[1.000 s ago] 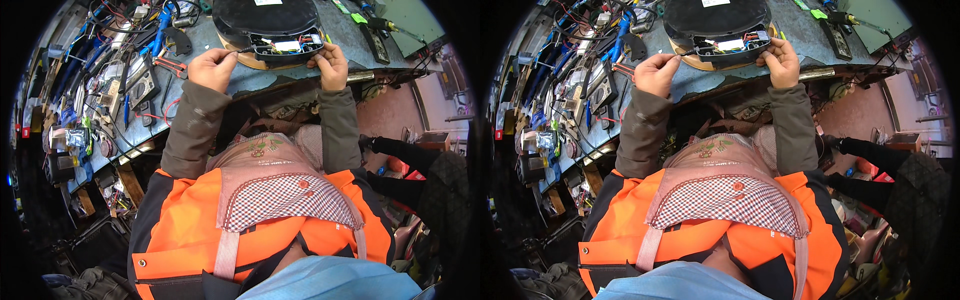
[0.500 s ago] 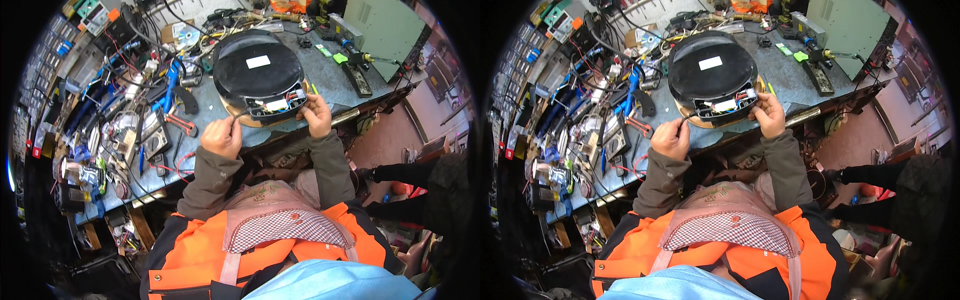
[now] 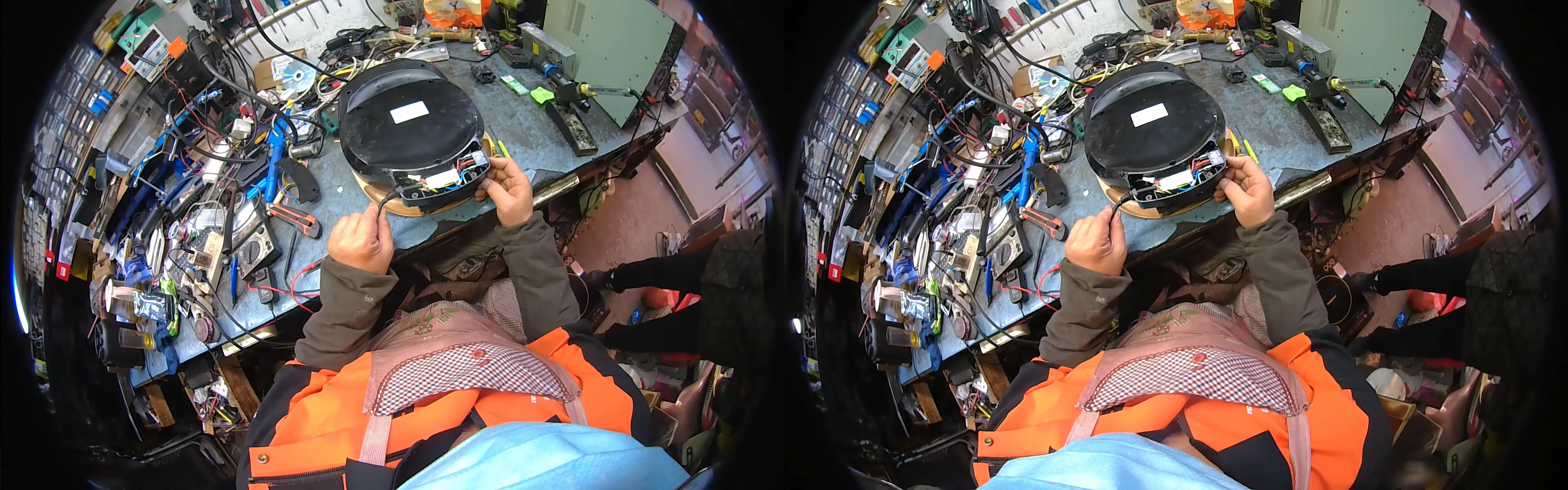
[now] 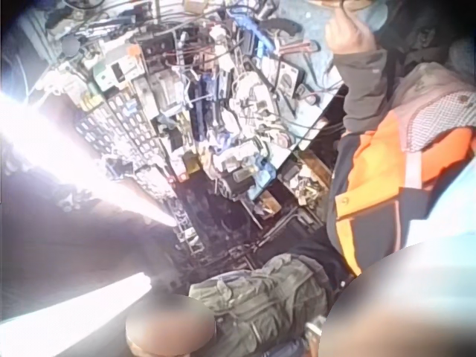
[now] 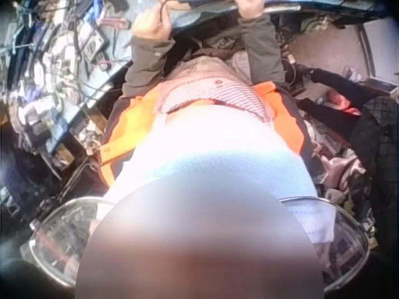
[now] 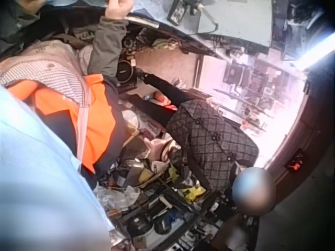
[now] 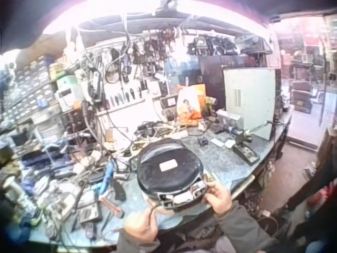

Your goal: The person uses a multimeter to test electrical continuity on a disassembled circular device. They probe various wires and connectors inside the device's housing, then place the multimeter on the workbench and continue handling the device's internal wiring.

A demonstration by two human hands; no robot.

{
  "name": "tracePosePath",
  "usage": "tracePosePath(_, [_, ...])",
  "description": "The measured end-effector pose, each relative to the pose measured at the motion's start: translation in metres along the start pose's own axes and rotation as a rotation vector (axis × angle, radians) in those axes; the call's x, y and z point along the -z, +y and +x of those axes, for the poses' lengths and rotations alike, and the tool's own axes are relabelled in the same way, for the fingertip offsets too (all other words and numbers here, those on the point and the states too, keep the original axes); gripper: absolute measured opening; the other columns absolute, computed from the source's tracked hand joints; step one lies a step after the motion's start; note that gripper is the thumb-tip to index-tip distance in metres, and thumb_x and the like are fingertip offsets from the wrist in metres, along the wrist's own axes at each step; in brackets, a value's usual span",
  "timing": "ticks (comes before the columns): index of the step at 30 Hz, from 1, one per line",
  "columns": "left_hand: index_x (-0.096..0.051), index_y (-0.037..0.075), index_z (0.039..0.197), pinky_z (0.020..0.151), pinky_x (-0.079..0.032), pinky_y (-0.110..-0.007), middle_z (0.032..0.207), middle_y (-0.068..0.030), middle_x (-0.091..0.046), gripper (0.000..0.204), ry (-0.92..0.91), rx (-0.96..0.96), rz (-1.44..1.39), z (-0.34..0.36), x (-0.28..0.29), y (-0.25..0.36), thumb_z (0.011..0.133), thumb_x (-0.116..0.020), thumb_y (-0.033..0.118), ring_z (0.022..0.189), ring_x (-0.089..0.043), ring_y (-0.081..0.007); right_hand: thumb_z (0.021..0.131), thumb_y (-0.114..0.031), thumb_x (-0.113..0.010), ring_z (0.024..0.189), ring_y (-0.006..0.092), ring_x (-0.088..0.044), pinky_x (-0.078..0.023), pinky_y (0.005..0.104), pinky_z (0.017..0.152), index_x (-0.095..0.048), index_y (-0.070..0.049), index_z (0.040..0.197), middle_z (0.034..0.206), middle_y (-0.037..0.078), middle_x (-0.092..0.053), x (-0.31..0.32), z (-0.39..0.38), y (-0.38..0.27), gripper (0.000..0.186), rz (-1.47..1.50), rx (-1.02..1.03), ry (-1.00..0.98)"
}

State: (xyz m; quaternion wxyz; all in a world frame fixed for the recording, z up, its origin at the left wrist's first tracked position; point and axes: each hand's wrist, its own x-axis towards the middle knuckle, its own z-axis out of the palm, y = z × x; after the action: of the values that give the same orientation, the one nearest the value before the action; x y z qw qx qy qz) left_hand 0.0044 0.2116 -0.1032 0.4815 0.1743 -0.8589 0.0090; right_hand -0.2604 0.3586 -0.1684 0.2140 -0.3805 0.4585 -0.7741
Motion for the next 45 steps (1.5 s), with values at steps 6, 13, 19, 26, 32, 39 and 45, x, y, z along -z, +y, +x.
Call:
tracePosePath(6, [-0.077, 0.002, 0.103, 0.059, -0.047, -0.042, 0.07, -0.0082, -0.06, 0.018, -0.018, 0.004, 0.009, -0.005, 0.001, -0.001, 0.086, -0.081, 0.005, 0.063, -0.058, -0.0293, 0.101, 0.008, -0.056, 0.086, 0.0139, -0.065, -0.057, 0.0302, 0.077, -0.054, 0.004, 0.135, 0.1, 0.007, -0.066, -0.002, 0.0, -0.002, 0.035, 0.008, -0.007, -0.004])
tracePosePath(13, [-0.076, 0.002, 0.107, 0.062, -0.049, -0.042, 0.074, -0.0085, -0.062, 0.021, -0.048, 0.028, 0.02, -0.013, -0.004, -0.005, 0.087, -0.081, 0.007, 0.066, -0.06, -0.0299, 0.1, 0.008, -0.056, 0.087, 0.0151, -0.066, -0.057, 0.0307, 0.079, -0.056, 0.005, 0.135, 0.103, 0.008, -0.067, -0.002, -0.001, -0.001, 0.035, 0.012, -0.001, -0.004])
tracePosePath(19, [-0.076, 0.003, 0.107, 0.066, -0.051, -0.043, 0.078, -0.01, -0.067, 0.017, -0.085, 0.107, -0.007, -0.018, -0.008, -0.009, 0.092, -0.08, 0.011, 0.071, -0.065, -0.0318, 0.1, 0.007, -0.056, 0.087, 0.0152, -0.066, -0.057, 0.031, 0.079, -0.055, 0.006, 0.135, 0.103, 0.008, -0.066, -0.001, -0.001, -0.001, 0.035, 0.012, -0.006, -0.004])
tracePosePath(26, [-0.077, 0.007, 0.107, 0.067, -0.053, -0.044, 0.082, -0.014, -0.07, 0.014, -0.195, 0.226, -0.108, -0.011, -0.014, -0.021, 0.097, -0.076, 0.016, 0.076, -0.069, -0.0361, 0.101, 0.008, -0.056, 0.087, 0.0156, -0.066, -0.057, 0.0315, 0.079, -0.054, 0.006, 0.135, 0.102, 0.008, -0.066, -0.002, -0.001, -0.002, 0.034, 0.006, -0.003, -0.008])
tracePosePath(32, [-0.078, 0.004, 0.11, 0.069, -0.054, -0.037, 0.087, -0.0138, -0.075, 0.015, -0.324, 0.327, -0.253, -0.002, -0.018, -0.035, 0.1, -0.074, 0.015, 0.075, -0.071, -0.0266, 0.101, 0.008, -0.056, 0.087, 0.0149, -0.066, -0.057, 0.0309, 0.079, -0.054, 0.005, 0.135, 0.102, 0.008, -0.066, -0.001, -0.001, 0.0, 0.034, 0.006, 0.004, -0.008])
tracePosePath(39, [-0.079, -0.006, 0.107, 0.071, -0.048, -0.025, 0.09, 0.0007, -0.075, 0.019, -0.515, 0.813, -0.909, 0.016, -0.01, -0.057, 0.098, -0.08, 0.011, 0.08, -0.061, -0.0057, 0.101, 0.008, -0.056, 0.087, 0.0149, -0.066, -0.057, 0.0309, 0.078, -0.054, 0.005, 0.134, 0.102, 0.008, -0.066, 0.0, -0.001, -0.002, 0.034, -0.006, -0.011, -0.009])
tracePosePath(45, [-0.079, -0.006, 0.106, 0.067, -0.047, -0.023, 0.088, -0.0001, -0.075, 0.018, -0.439, 0.797, -0.833, 0.027, 0.002, -0.049, 0.096, -0.081, 0.009, 0.076, -0.061, -0.0055, 0.101, 0.009, -0.056, 0.086, 0.0158, -0.067, -0.057, 0.0313, 0.077, -0.055, 0.005, 0.133, 0.1, 0.008, -0.066, -0.001, 0.001, 0.001, 0.033, 0.009, 0.001, -0.014])
